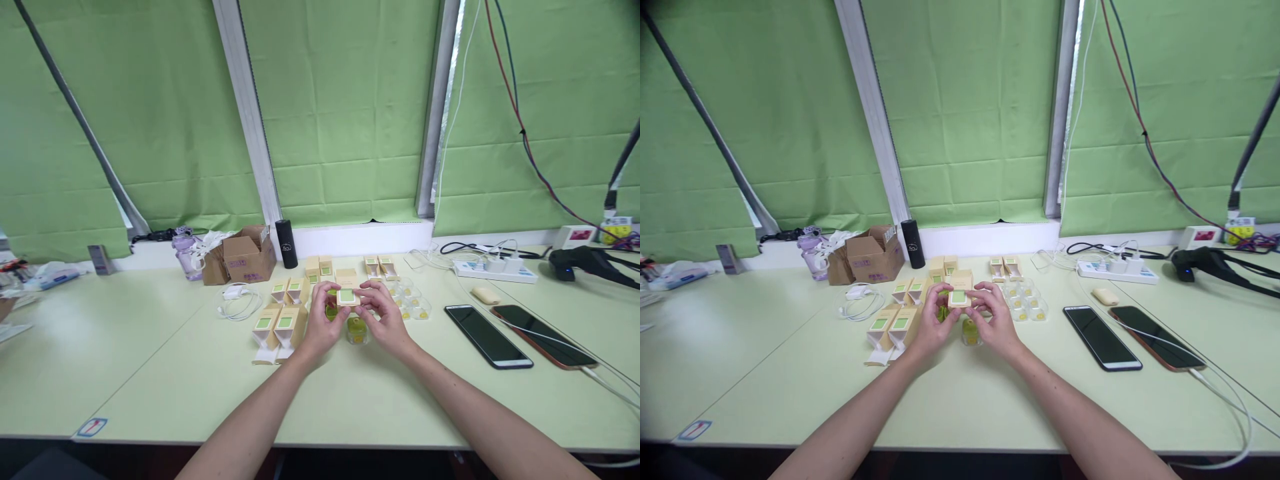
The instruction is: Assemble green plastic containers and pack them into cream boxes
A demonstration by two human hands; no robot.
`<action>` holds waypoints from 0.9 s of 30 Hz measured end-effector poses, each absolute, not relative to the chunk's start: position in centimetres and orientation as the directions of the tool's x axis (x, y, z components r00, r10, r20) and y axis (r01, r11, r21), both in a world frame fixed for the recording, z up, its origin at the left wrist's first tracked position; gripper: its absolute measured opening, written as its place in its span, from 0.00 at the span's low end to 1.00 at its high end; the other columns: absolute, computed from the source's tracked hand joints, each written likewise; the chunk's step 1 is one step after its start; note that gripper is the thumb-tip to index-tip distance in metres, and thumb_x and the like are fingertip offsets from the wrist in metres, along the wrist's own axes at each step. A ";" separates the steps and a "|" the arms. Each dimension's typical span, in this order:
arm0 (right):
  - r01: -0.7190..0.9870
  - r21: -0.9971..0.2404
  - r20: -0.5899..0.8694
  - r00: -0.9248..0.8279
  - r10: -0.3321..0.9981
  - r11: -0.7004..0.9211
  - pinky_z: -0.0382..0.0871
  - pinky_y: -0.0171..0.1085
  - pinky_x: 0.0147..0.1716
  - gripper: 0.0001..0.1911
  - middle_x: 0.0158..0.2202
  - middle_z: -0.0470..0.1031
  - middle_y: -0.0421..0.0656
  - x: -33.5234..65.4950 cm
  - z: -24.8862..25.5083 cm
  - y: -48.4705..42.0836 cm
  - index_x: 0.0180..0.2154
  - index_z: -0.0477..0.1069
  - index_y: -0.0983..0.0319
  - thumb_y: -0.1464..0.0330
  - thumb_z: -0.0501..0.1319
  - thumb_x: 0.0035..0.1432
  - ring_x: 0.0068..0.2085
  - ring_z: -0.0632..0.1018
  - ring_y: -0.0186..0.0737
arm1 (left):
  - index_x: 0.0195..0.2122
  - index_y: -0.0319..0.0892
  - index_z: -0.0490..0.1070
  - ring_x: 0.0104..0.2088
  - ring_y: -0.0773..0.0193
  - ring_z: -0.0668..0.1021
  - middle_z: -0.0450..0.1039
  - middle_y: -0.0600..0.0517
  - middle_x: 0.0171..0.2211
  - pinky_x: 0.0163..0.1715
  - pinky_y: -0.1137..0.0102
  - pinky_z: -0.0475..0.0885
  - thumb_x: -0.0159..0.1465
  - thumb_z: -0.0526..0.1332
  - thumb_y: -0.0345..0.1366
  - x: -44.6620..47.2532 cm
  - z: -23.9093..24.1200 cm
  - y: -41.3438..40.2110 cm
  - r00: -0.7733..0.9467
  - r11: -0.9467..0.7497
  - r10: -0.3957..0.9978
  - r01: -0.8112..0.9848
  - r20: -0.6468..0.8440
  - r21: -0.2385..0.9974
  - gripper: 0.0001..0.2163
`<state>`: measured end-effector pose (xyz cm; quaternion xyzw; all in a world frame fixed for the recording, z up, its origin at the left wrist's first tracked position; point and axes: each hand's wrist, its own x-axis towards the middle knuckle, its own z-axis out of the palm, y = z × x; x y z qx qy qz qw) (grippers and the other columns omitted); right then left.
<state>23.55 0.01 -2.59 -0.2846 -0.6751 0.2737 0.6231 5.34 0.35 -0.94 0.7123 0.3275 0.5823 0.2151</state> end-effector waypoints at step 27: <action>0.226 -0.661 0.705 -0.140 0.696 0.715 0.59 0.60 0.72 0.25 0.72 0.62 0.49 23.6 -2.6 -0.5 0.64 0.73 0.50 0.56 0.64 0.69 0.76 0.59 0.57 | 0.64 0.49 0.63 0.62 0.48 0.72 0.66 0.41 0.62 0.62 0.51 0.71 0.72 0.63 0.45 5.2 -1.3 0.3 0.151 -0.734 0.663 0.323 0.733 0.598 0.21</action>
